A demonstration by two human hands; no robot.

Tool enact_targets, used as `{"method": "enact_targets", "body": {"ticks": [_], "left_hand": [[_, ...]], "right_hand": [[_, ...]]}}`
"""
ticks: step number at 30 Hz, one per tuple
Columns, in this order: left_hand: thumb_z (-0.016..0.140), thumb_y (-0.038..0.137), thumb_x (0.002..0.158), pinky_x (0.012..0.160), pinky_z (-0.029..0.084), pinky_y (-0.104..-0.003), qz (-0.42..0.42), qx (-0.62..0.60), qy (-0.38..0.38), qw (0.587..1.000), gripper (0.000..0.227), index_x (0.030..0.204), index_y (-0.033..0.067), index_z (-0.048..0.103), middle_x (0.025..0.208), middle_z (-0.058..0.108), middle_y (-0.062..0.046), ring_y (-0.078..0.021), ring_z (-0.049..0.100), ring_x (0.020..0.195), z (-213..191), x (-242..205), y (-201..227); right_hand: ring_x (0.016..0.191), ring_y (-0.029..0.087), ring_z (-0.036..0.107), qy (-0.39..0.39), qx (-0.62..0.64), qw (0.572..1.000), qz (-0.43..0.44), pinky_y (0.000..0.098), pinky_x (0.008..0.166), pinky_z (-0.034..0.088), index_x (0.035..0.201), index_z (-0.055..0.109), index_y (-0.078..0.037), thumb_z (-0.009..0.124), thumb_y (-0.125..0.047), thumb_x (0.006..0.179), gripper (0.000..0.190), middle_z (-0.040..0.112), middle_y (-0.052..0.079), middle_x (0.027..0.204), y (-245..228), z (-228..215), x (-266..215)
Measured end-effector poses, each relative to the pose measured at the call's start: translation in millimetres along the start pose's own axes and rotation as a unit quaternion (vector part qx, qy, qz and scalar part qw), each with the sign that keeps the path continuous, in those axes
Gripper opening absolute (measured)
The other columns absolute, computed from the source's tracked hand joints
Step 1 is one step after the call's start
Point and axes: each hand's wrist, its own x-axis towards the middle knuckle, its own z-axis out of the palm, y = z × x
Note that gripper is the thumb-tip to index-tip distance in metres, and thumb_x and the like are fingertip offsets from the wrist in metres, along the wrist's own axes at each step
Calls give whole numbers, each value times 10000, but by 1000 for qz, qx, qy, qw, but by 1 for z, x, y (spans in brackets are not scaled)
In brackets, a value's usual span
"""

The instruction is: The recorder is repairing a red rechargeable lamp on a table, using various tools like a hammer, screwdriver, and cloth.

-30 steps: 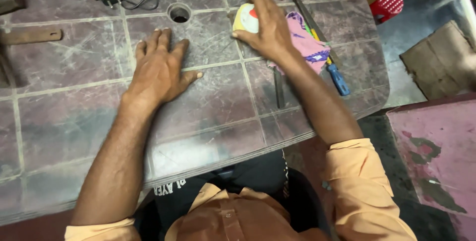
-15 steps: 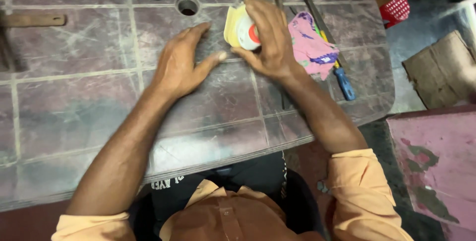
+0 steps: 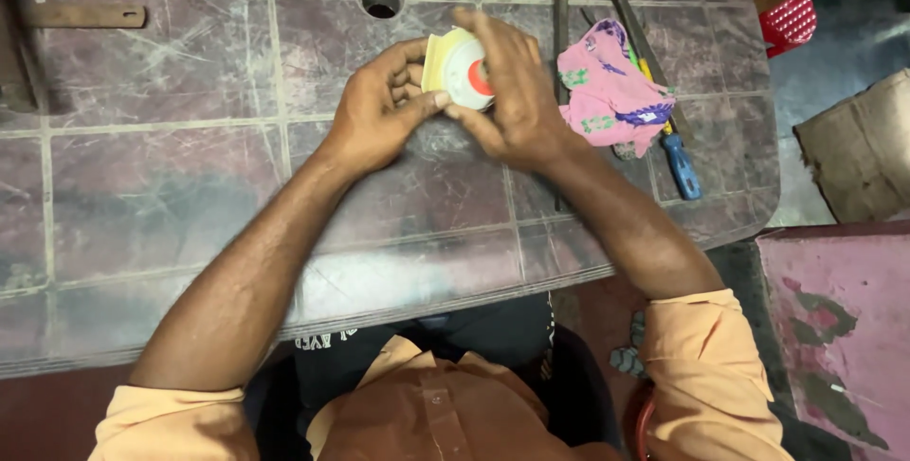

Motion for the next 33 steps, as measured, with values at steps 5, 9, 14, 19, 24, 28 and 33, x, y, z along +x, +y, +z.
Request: {"method": "enact_targets", "body": {"ticks": [5,9,14,19,24,28,33], "left_hand": [[659,33,973,889,629,-284,-22,16,16,1000,520,1448,-44,462,1083,745,-120,-139,736,1000,-3,1,-2],[654,22,987,923,620,-282,-2,23,16,1000,512,1452,-57,453,1105,745,-124,-149,736,1044,-4,2,-5],[653,18,981,922,625,-278,-6,29,18,999,519,1456,-50,457,1105,745,-122,-146,739,1040,-2,1,-2],[668,16,969,877,626,-272,-21,18,23,999,510,1435,-49,473,1080,747,-117,-137,741,995,-2,2,1],[686,25,969,846,618,-265,-14,2,14,1000,491,1416,-56,500,1038,743,-120,-137,741,969,-2,0,-1],[686,34,984,815,623,-255,-18,5,0,1000,458,1394,-56,505,1007,742,-115,-134,749,938,-4,0,-1],[699,83,963,784,612,-271,-35,57,9,998,430,1346,-45,554,987,748,-117,-149,745,917,-3,-1,9]], "right_hand": [[1456,273,458,147,252,951,102,412,1229,412,1699,139,-110,758,-160,1067,887,418,156,1628,32,11,-20],[1449,242,481,298,249,919,63,390,1225,395,1612,235,-137,823,-251,1010,849,427,121,1559,37,1,-16],[1343,235,559,301,166,938,39,395,1126,482,1490,395,-84,859,-338,903,790,477,103,1446,26,-9,-10],[1288,375,613,192,39,980,-27,479,1146,539,1344,536,46,924,-455,847,805,598,216,1352,17,-10,-2],[1281,388,618,68,27,997,-20,499,1136,497,1325,609,18,951,-473,811,789,644,175,1358,13,-10,5],[1419,400,569,26,96,995,0,514,1216,477,1391,568,0,930,-438,831,797,572,209,1487,17,-4,1],[1483,406,500,-33,127,990,43,486,1243,447,1465,466,-38,905,-410,872,826,496,227,1561,10,3,-3]]}}
